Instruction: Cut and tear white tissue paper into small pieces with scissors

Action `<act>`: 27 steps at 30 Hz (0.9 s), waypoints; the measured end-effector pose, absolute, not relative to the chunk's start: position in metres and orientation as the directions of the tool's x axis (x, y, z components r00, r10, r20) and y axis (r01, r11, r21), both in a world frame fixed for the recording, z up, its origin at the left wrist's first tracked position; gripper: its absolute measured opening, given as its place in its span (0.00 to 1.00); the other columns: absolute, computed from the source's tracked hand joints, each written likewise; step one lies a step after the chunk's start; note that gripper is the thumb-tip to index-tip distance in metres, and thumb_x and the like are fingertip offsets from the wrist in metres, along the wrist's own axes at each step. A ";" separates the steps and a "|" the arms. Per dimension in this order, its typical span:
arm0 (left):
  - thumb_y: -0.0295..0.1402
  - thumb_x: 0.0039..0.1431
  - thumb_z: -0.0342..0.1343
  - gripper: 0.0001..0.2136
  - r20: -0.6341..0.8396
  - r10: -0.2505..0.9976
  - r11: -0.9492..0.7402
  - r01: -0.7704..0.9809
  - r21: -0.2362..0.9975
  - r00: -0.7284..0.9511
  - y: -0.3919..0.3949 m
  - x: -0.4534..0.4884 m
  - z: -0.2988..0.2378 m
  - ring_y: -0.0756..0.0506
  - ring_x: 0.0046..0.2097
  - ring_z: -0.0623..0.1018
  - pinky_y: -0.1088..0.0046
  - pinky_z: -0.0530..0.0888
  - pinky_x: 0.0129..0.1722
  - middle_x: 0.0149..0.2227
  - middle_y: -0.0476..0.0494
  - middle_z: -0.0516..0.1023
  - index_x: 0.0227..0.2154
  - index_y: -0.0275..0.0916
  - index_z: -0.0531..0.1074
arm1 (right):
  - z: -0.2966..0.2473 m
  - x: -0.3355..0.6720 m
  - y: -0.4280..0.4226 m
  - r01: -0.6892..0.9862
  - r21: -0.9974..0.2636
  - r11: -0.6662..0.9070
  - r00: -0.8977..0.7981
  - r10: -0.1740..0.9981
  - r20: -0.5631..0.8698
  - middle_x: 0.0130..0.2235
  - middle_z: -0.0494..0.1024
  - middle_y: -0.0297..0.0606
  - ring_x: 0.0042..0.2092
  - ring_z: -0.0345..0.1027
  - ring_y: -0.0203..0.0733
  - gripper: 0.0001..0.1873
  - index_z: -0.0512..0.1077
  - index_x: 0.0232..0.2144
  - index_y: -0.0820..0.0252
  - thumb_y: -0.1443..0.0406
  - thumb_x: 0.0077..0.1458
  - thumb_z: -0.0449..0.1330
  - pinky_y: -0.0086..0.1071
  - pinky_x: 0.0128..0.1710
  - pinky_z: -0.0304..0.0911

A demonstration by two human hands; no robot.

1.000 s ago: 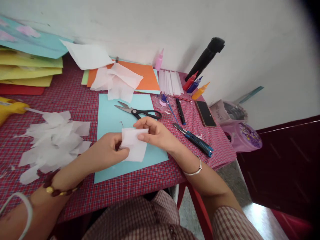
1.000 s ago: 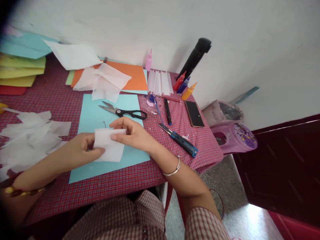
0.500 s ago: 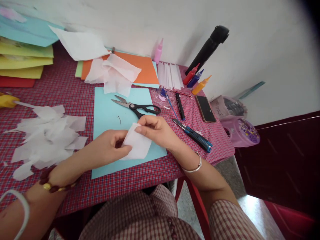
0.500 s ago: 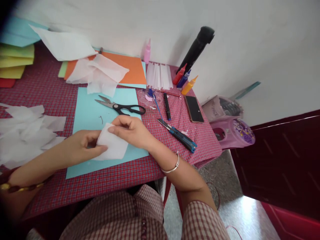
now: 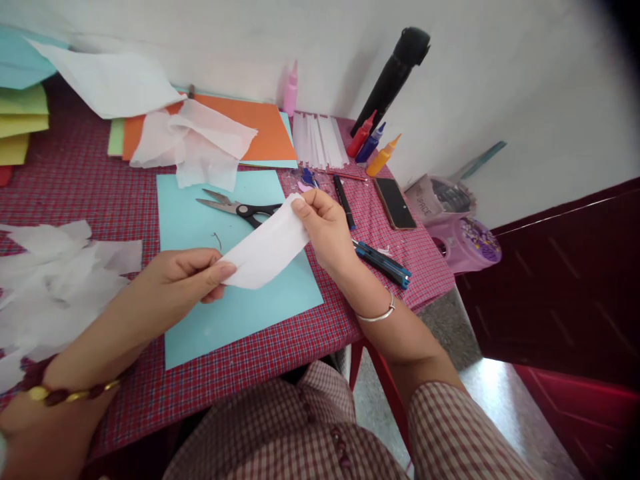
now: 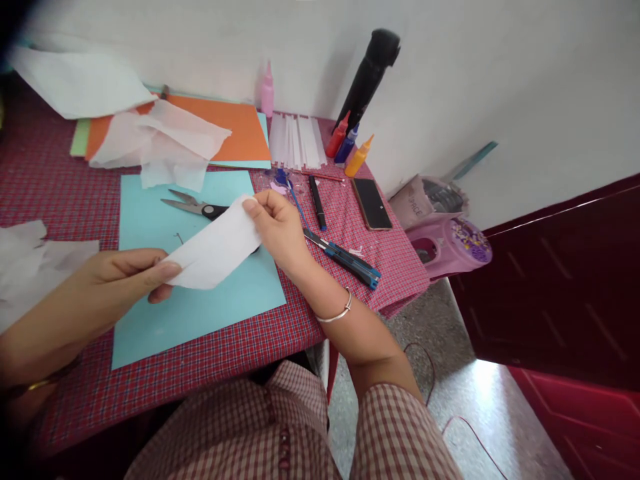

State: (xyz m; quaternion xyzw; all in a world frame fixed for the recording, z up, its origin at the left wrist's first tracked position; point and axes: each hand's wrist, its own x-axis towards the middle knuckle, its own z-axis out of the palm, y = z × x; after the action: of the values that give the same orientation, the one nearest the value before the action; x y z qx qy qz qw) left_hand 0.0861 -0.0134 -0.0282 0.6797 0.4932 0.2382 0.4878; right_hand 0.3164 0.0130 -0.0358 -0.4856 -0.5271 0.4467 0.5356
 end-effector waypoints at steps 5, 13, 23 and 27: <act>0.46 0.51 0.61 0.14 -0.247 0.872 0.059 0.411 0.910 0.422 -0.010 0.084 -0.036 0.51 0.24 0.68 0.79 0.64 0.21 0.21 0.49 0.71 0.22 0.41 0.74 | -0.037 0.315 0.012 0.009 -0.996 0.089 -0.057 0.994 0.088 0.24 0.60 0.28 0.25 0.51 0.30 0.21 0.62 0.28 0.57 0.47 0.53 0.61 0.28 0.24 0.48; 0.36 0.44 0.66 0.11 -0.315 0.808 0.267 0.167 0.949 0.498 -0.013 0.092 -0.036 0.46 0.29 0.77 0.76 0.73 0.25 0.29 0.46 0.79 0.32 0.41 0.78 | -0.037 0.299 -0.005 0.039 -0.997 0.062 -0.174 0.983 0.054 0.23 0.60 0.27 0.24 0.50 0.31 0.21 0.63 0.29 0.57 0.47 0.54 0.61 0.28 0.23 0.47; 0.35 0.43 0.66 0.07 -0.401 0.757 0.284 0.293 0.913 0.516 -0.014 0.083 -0.041 0.49 0.22 0.71 0.78 0.65 0.17 0.22 0.49 0.75 0.27 0.40 0.78 | -0.030 0.308 -0.001 0.108 -0.993 0.036 -0.464 0.885 -0.019 0.25 0.63 0.28 0.26 0.53 0.30 0.23 0.64 0.28 0.59 0.47 0.50 0.65 0.27 0.24 0.48; 0.44 0.49 0.63 0.13 -0.397 0.801 0.362 0.165 0.917 0.449 -0.013 0.086 -0.033 0.50 0.22 0.70 0.78 0.65 0.19 0.21 0.48 0.74 0.28 0.38 0.76 | -0.035 0.310 0.001 0.116 -0.992 0.047 -0.286 0.958 0.012 0.24 0.61 0.27 0.25 0.52 0.30 0.22 0.63 0.27 0.58 0.47 0.51 0.63 0.27 0.23 0.48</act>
State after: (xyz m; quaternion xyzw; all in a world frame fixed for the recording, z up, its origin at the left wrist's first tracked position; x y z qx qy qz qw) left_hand 0.0857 -0.0131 -0.0327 0.5140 0.4699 0.2340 0.6784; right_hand 0.3097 0.0013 -0.0349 -0.4448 -0.6036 0.5281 0.3987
